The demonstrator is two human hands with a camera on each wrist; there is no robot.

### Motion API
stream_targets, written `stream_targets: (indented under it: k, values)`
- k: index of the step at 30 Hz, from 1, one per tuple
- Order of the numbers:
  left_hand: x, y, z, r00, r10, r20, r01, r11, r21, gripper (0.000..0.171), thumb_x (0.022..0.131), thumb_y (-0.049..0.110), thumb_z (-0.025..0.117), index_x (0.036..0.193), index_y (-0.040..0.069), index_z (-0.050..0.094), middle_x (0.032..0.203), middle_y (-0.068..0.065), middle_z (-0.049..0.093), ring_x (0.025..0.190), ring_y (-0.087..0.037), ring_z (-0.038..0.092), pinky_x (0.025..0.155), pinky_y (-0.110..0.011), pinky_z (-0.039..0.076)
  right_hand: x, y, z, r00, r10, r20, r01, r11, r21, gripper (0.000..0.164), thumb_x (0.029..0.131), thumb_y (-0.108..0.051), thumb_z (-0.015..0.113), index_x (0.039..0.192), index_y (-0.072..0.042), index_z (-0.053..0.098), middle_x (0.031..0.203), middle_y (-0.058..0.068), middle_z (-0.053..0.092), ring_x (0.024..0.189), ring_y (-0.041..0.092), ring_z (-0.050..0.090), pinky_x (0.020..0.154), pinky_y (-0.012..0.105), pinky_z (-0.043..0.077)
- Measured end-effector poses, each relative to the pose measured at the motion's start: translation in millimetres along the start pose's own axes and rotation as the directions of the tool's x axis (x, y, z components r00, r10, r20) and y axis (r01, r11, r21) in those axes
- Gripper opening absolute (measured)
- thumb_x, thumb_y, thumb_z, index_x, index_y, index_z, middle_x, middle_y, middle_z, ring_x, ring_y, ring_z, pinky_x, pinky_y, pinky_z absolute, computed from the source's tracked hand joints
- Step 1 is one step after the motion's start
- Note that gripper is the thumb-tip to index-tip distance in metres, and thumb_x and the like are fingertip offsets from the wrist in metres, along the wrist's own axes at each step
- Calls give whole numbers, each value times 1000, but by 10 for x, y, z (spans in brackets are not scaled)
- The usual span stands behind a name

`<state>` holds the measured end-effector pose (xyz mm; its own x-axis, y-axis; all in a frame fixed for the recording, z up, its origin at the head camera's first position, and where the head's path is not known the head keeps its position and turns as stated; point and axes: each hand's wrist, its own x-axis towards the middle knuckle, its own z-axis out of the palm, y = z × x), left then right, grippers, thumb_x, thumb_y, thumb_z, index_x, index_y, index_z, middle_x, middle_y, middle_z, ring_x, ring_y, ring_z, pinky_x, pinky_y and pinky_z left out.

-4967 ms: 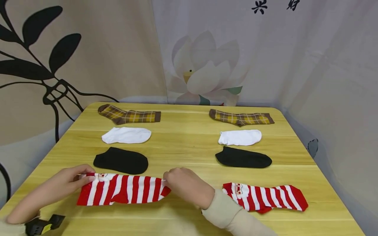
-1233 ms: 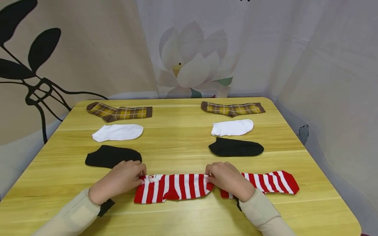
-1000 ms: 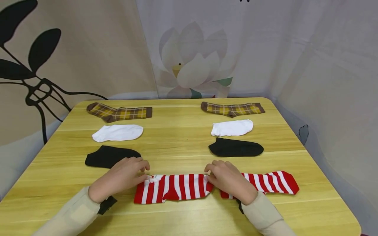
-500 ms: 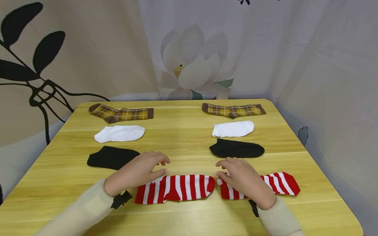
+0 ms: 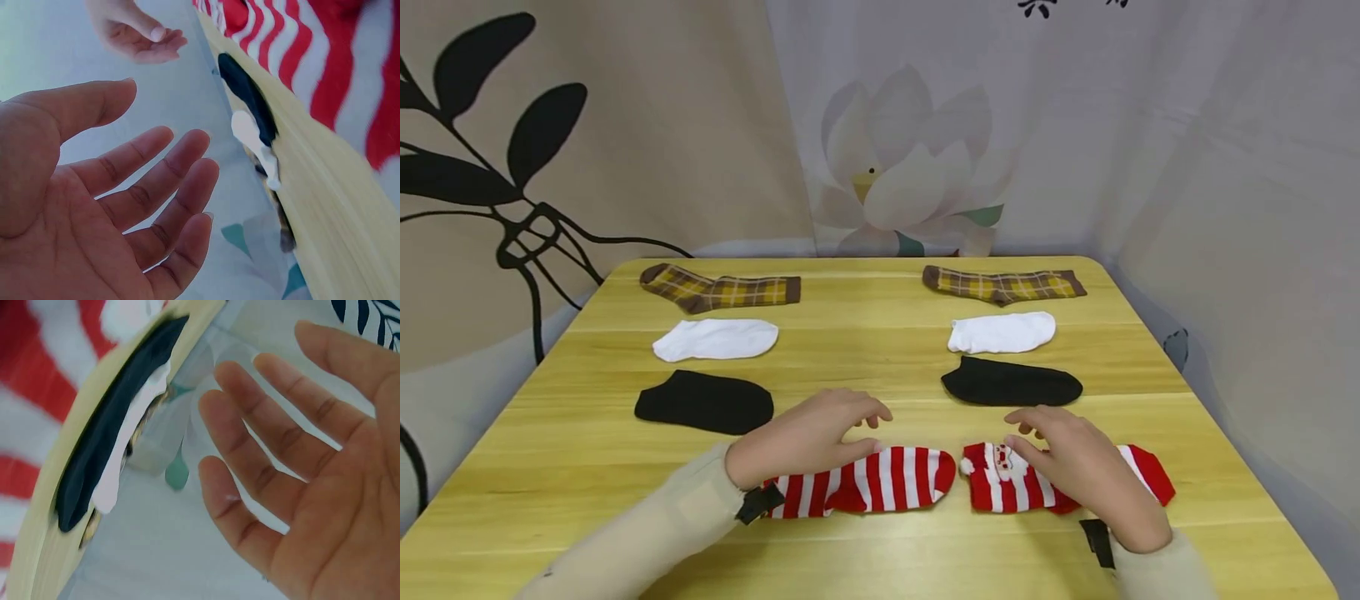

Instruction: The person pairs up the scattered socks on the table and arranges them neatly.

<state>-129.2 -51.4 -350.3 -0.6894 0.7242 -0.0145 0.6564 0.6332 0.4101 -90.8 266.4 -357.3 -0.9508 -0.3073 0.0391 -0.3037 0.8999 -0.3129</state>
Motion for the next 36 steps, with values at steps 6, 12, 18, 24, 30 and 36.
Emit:
stream_targets:
  k: [6,12,18,24,30,36]
  values:
    - [138,104,37,999,30,31,-30,1000,-2,34,92,31,65,123,16,63,109,1,68,96,-12,58,87,-31,46,-107,273,-78,998,65,4,-65,998,8,33,88,-25,69,114,-6,66,104,6,69,91,24,60,68,39,51]
    - [301,170,103,996,68,61,-68,998,-3,33,93,31,63,124,17,61,111,2,67,100,-13,57,89,-30,45,-201,561,-159,994,111,15,-111,994,15,35,91,-27,66,116,-2,65,96,4,70,87,25,62,68,42,51]
    - [458,243,175,992,82,97,-82,997,5,33,94,32,62,123,18,62,109,5,65,99,-11,57,88,-27,46,-285,829,-197,992,128,5,-128,992,4,32,92,-25,65,113,-1,65,90,-1,70,79,18,61,62,33,47]
    - [629,308,252,988,97,120,-100,995,22,31,93,32,62,120,16,65,105,6,67,91,-8,58,82,-23,45,-329,1068,-212,985,170,0,-170,985,-14,33,94,-26,63,111,1,65,91,5,70,75,18,61,60,31,45]
    - [810,413,344,981,84,173,-96,993,64,30,93,34,62,118,18,67,99,8,68,79,-3,56,73,-20,43,-359,1275,-201,970,238,49,-238,971,-8,37,96,-27,59,111,6,64,94,16,68,77,23,62,61,35,47]
    - [966,499,428,981,58,188,-91,981,173,25,93,36,61,111,20,69,79,13,62,72,-1,54,77,-25,44,-356,1399,-162,956,275,100,-276,961,-7,40,98,-28,56,113,9,61,95,19,67,78,25,63,63,38,50]
